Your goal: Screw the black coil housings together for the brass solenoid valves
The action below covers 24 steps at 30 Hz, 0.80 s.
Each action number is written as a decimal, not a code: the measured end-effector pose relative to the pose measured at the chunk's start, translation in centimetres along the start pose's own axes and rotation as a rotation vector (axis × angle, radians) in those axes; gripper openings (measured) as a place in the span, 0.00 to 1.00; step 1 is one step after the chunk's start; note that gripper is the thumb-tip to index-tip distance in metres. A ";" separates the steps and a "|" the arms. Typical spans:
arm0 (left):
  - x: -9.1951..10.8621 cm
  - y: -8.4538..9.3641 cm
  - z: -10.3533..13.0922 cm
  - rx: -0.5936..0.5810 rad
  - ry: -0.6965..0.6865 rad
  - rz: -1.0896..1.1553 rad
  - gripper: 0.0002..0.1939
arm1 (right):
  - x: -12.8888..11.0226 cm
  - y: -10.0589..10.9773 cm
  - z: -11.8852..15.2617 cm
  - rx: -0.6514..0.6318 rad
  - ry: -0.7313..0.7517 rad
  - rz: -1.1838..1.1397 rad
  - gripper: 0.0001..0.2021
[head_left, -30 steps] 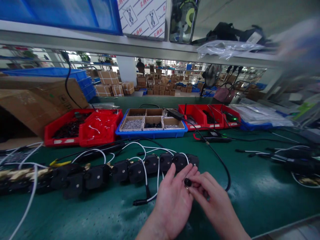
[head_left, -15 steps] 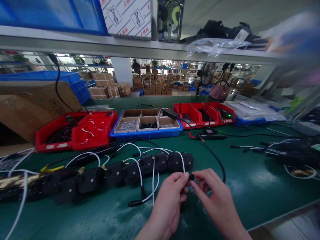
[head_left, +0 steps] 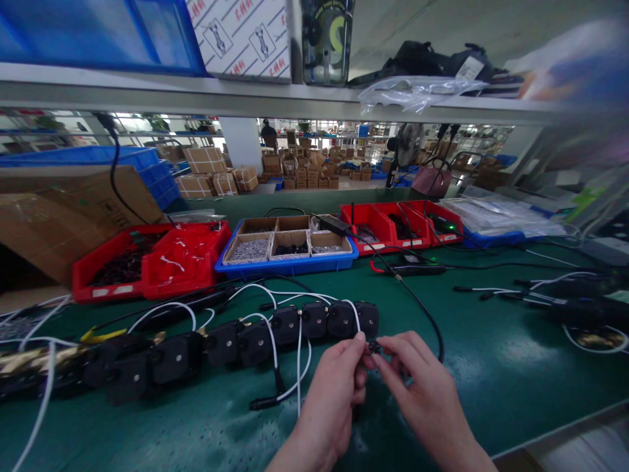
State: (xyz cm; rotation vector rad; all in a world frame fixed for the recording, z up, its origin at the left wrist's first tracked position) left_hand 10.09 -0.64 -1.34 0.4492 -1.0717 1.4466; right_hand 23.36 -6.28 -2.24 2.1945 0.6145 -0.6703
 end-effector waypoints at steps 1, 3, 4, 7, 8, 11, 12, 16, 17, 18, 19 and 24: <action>0.1 -0.1 0.0 0.003 -0.014 -0.018 0.27 | 0.1 0.0 0.0 -0.010 -0.002 -0.002 0.05; 0.2 -0.2 0.0 -0.006 -0.036 -0.053 0.26 | 0.3 0.2 -0.2 -0.037 0.000 -0.015 0.07; 0.3 -0.3 -0.1 -0.013 -0.038 -0.060 0.25 | 0.4 0.3 -0.4 -0.058 0.006 -0.028 0.08; 0.3 -0.3 -0.4 -0.031 -0.030 -0.060 0.23 | 0.8 0.9 -1.1 -0.147 0.039 -0.076 0.10; 0.2 -0.3 -0.5 -0.033 -0.024 -0.079 0.22 | 1.0 1.1 -1.5 -0.174 0.046 -0.086 0.09; 0.7 0.1 -0.8 0.048 -0.150 -0.329 0.20 | 1.9 1.4 -2.8 -0.208 0.040 -0.069 0.04; 1.0 0.2 -0.9 0.109 -0.264 -0.471 0.18 | 2.3 1.4 -3.3 -0.208 0.031 -0.050 0.04; 2.8 0.3 -1.8 0.357 -0.754 -0.991 0.17 | 3.8 0.7 -5.5 -0.244 0.026 0.047 0.06; 3.2 0.2 -2.1 0.384 -0.796 -1.080 0.21 | 3.9 0.4 -6.0 -0.269 0.037 0.071 0.06; 3.5 0.1 -2.5 0.395 -0.810 -1.160 0.23 | 4.0 0.1 -6.4 -0.296 0.049 0.093 0.06; 3.7 -0.1 -2.8 0.388 -0.807 -1.232 0.22 | 4.0 -0.2 -6.8 -0.321 0.061 0.113 0.07; 4.1 -0.7 -3.6 0.322 -0.798 -1.431 0.12 | 3.4 -1.7 -8.1 -0.411 0.114 0.184 0.07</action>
Point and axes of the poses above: each hand's wrist, its own z-axis away from the middle knuckle, its own y-axis out of the back of the hand, x = y × z, the point moved 1 cm from there along -z, towards the middle knuckle, and after that the axes turned 11 degrees about x, right-handed, at the moved point
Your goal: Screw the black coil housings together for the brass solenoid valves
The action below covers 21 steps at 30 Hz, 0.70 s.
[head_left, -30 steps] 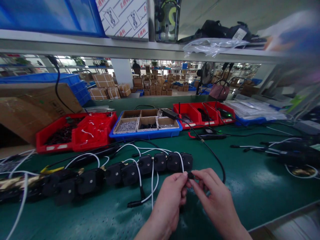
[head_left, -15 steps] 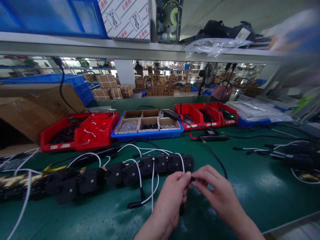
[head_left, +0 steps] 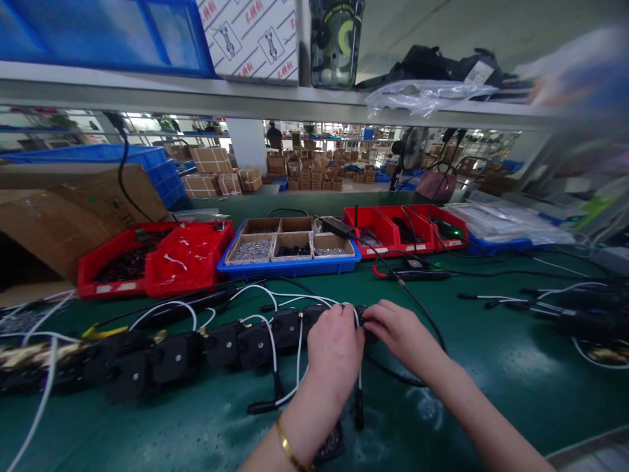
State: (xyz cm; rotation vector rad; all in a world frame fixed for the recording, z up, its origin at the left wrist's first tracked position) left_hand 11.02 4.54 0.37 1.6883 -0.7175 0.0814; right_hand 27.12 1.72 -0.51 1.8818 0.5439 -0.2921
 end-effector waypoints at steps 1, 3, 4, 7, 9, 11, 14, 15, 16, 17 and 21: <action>0.0 0.0 0.0 -0.010 -0.006 -0.006 0.12 | -0.1 -0.1 -0.2 -0.008 0.002 0.016 0.07; 0.0 -0.1 0.0 -0.023 -0.009 -0.005 0.12 | -0.2 -0.3 -0.4 -0.022 0.005 0.047 0.07; 0.0 -0.1 0.1 -0.025 -0.009 0.004 0.12 | -0.2 -0.4 -0.5 -0.026 0.006 0.060 0.07; 0.0 -0.4 0.0 -0.019 0.010 0.044 0.12 | -0.3 -0.5 -0.6 -0.016 0.014 0.091 0.07; -0.1 -0.7 0.0 -0.020 0.020 0.066 0.13 | -0.5 -0.5 -0.7 0.007 0.015 0.107 0.06; -0.1 -1.0 0.0 -0.017 0.005 0.077 0.13 | -0.5 -0.5 -0.9 0.030 0.010 0.126 0.06; -0.1 -1.3 0.0 -0.010 -0.043 0.076 0.13 | 0.0 -0.7 -1.3 0.042 0.007 0.161 0.06; 0.0 -1.4 0.0 -0.009 -0.052 0.073 0.13 | 0.3 -0.9 -1.5 0.042 0.012 0.175 0.06; 0.1 -1.4 -0.1 -0.006 -0.054 0.069 0.13 | 0.7 -1.1 -1.6 0.041 0.019 0.195 0.06; 0.2 -1.3 -0.1 -0.003 -0.050 0.064 0.13 | 1.1 -1.3 -1.6 0.041 0.029 0.218 0.07; 0.4 0.1 -1.4 -0.066 -0.019 0.030 0.10 | 3.1 -2.7 -1.1 0.042 0.075 0.310 0.08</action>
Point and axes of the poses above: each hand's wrist, its own z-axis away from the middle knuckle, its own y-axis out of the back of the hand, x = y × z, the point moved 1 cm from there along -z, towards the middle knuckle, and after that the axes turned 11 degrees about x, right-handed, at the moved point
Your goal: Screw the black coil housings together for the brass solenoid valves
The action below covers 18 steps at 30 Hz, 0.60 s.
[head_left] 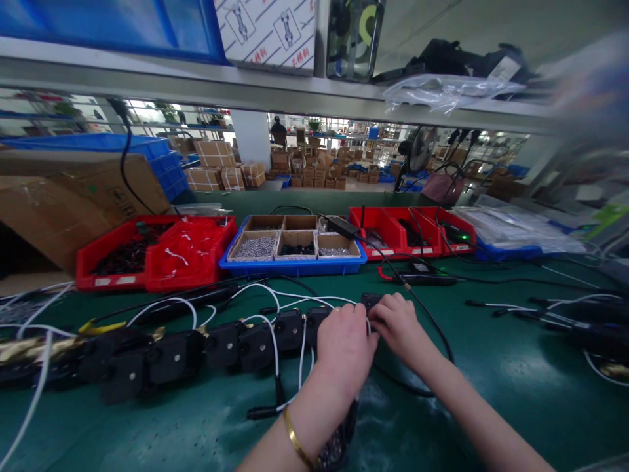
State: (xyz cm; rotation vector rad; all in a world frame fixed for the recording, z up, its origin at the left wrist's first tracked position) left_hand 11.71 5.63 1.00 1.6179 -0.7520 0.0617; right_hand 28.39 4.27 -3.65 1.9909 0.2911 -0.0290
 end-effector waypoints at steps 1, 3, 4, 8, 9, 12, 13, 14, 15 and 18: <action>0.0 0.5 -0.6 -0.021 0.008 -0.009 0.11 | 0.3 -0.5 0.3 0.005 0.010 0.013 0.09; -0.3 1.5 -2.4 -0.044 0.020 -0.025 0.15 | 0.8 -1.3 0.9 0.019 0.025 0.025 0.09; -0.4 1.9 -3.5 -0.054 0.019 -0.033 0.16 | 1.0 -1.7 1.2 0.029 0.028 0.027 0.09; -0.8 1.6 -8.3 -0.172 -0.079 -0.044 0.24 | 1.5 -2.9 1.9 0.055 0.013 0.015 0.09; -0.8 1.2 -9.3 -0.207 -0.110 -0.046 0.23 | 1.5 -3.0 2.0 0.055 0.009 0.009 0.09; -0.7 -0.2 -11.2 -0.279 -0.183 -0.061 0.18 | 1.7 -3.0 2.5 0.047 -0.012 -0.016 0.10; -0.7 -0.6 -11.5 -0.288 -0.199 -0.067 0.17 | 1.8 -2.9 2.6 0.047 -0.031 -0.024 0.10; -0.7 -1.0 -11.6 -0.290 -0.209 -0.074 0.16 | 1.9 -2.8 2.8 0.049 -0.060 -0.032 0.10; -0.7 -1.2 -11.7 -0.288 -0.215 -0.080 0.15 | 2.0 -2.7 3.0 0.053 -0.097 -0.042 0.10; -0.9 -1.6 -11.6 -0.282 -0.223 -0.090 0.15 | 2.6 -2.7 3.3 0.048 -0.208 -0.103 0.11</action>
Point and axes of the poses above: each hand's wrist, its own z-axis away from the middle knuckle, its own y-axis out of the back of the hand, x = y × z, the point moved 1 cm from there along -z, towards the middle knuckle, and after that the axes turned 11 degrees about x, right-handed, at the moved point
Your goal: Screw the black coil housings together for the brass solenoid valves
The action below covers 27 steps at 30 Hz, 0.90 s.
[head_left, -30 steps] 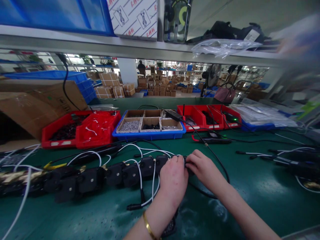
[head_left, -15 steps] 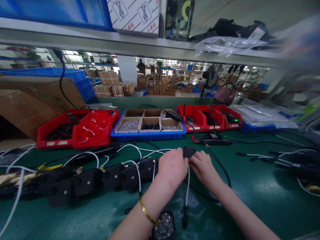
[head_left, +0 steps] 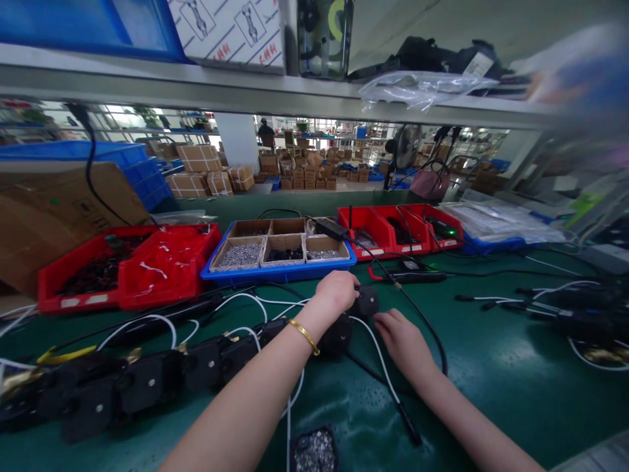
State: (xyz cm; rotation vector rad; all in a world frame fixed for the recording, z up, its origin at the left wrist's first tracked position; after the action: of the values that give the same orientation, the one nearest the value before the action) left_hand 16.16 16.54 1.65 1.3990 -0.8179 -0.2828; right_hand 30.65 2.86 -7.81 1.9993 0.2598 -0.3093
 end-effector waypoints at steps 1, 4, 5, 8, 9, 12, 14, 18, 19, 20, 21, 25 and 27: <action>0.0 -0.1 0.0 0.002 -0.003 -0.001 0.15 | 0.1 -0.1 -0.1 -0.013 -0.027 -0.027 0.11; -0.1 -0.1 -0.2 0.005 -0.008 -0.007 0.15 | 0.3 -0.9 -0.5 -0.057 -0.085 -0.095 0.11; -0.1 0.0 -0.3 0.006 -0.008 -0.010 0.15 | 0.2 -1.2 -0.7 -0.064 -0.102 -0.109 0.12; 0.0 0.0 -0.7 -0.004 -0.008 -0.022 0.15 | 0.1 -2.2 -1.2 -0.067 -0.131 -0.159 0.12; 0.0 0.0 -0.9 -0.008 -0.008 -0.026 0.15 | 0.0 -2.4 -1.3 -0.065 -0.131 -0.181 0.11; 0.0 0.0 -1.2 -0.018 -0.004 -0.037 0.15 | 0.0 -2.2 -1.2 -0.053 -0.125 -0.246 0.11; -0.1 -0.1 -1.3 -0.024 -0.005 -0.042 0.15 | 0.0 -1.3 -0.8 -0.034 -0.122 -0.298 0.10; -0.3 -0.2 -1.5 -0.032 -0.009 -0.051 0.15 | -0.1 1.2 0.1 0.037 -0.170 -0.460 0.11; -0.2 -0.2 -1.5 -0.031 -0.013 -0.054 0.15 | -0.2 1.8 0.2 0.059 -0.200 -0.516 0.12; -0.2 -0.1 -1.4 -0.030 -0.016 -0.056 0.15 | -0.4 2.3 0.3 0.078 -0.239 -0.583 0.12; -0.1 0.0 -1.4 -0.030 -0.021 -0.058 0.15 | -0.6 2.8 0.3 0.094 -0.285 -0.660 0.14; 0.5 0.4 -0.7 -0.042 -0.034 -0.055 0.14 | -1.5 3.9 0.3 0.117 -0.490 -1.024 0.20; 0.8 0.5 -0.3 -0.048 -0.040 -0.051 0.13 | -1.9 4.2 0.3 0.115 -0.568 -1.170 0.21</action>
State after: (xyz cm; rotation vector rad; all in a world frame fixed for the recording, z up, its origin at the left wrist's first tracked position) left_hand 16.80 16.36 2.46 1.3742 -0.8042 -0.3691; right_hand 30.17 0.70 -3.80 1.5649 1.0343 -1.6061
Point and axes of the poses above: each hand's wrist, its own z-axis away from the middle knuckle, its own y-axis out of the back of the hand, x = y × z, the point moved 1 cm from there along -z, towards the middle knuckle, and after that the axes turned 11 degrees about x, right-handed, at the moved point
